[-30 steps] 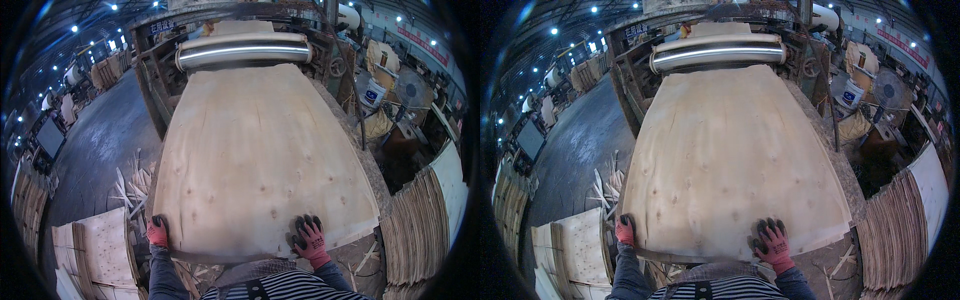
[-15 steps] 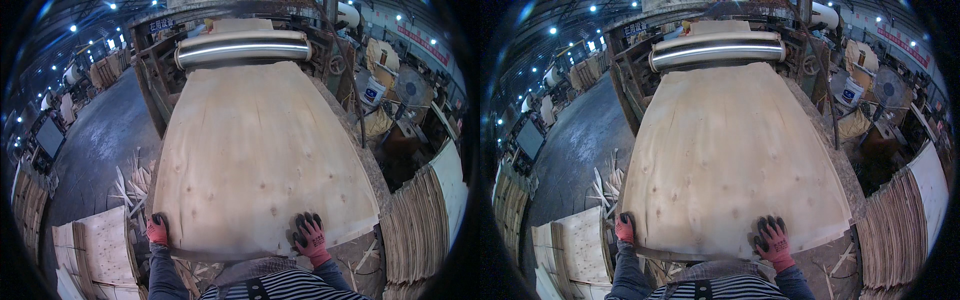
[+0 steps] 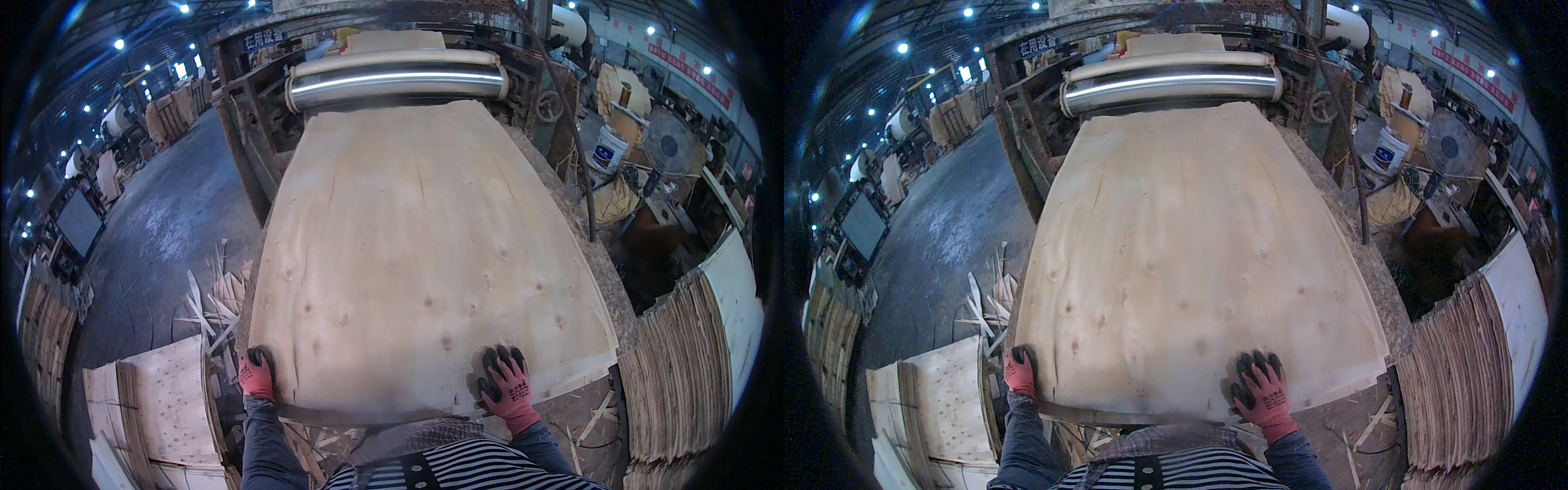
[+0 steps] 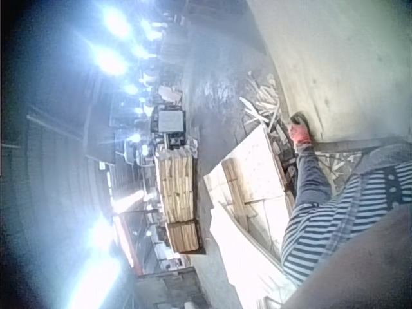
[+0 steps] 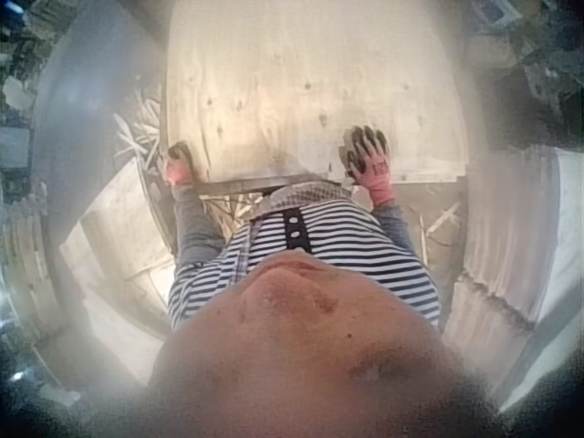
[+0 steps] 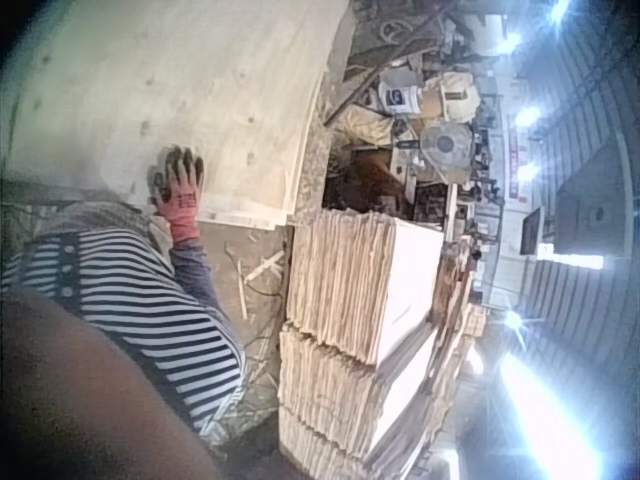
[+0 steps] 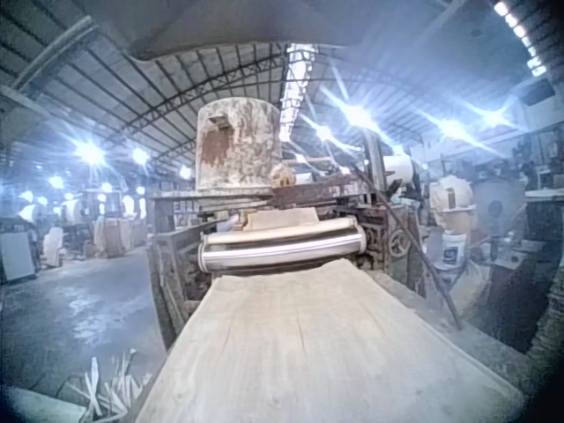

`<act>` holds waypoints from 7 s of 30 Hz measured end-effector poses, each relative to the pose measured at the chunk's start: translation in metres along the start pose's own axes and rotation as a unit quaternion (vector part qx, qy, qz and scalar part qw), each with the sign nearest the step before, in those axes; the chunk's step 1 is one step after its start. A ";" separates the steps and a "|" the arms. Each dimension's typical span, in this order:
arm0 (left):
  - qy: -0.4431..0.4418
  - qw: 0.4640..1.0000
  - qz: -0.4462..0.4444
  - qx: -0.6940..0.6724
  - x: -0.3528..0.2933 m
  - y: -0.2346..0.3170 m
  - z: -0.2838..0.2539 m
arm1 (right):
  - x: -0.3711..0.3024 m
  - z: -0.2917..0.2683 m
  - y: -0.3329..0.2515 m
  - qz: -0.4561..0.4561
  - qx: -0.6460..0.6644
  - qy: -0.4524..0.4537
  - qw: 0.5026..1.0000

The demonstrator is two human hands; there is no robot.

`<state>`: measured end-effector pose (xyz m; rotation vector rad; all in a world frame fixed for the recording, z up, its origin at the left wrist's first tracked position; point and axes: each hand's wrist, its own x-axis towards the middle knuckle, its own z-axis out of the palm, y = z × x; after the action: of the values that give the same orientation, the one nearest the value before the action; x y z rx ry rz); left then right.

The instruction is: The person feeds large wood veneer sheets through a rolling glue-application machine and then stacks the treated sheets onto a pile.

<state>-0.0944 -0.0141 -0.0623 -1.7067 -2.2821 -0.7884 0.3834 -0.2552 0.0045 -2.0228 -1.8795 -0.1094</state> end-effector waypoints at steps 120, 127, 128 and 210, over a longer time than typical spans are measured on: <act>-0.308 0.886 -0.057 -0.341 0.044 -0.055 0.021 | 0.033 -0.189 -0.273 -0.178 0.114 0.137 0.968; -0.495 0.621 0.018 -0.607 0.085 0.033 -0.166 | 0.023 0.001 -0.206 -0.038 -0.082 -0.111 0.990; -0.466 0.640 0.063 -0.607 0.086 0.030 -0.172 | 0.028 0.006 -0.209 -0.029 -0.100 -0.102 0.989; -0.066 0.952 0.130 -0.269 0.000 -0.007 -0.066 | 0.090 0.088 -0.096 0.001 -0.039 0.007 0.999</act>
<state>-0.1115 -0.0496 -0.0094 -2.2872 -1.9647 -1.3585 0.2815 -0.1382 -0.0283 -2.0697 -1.8911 -0.1987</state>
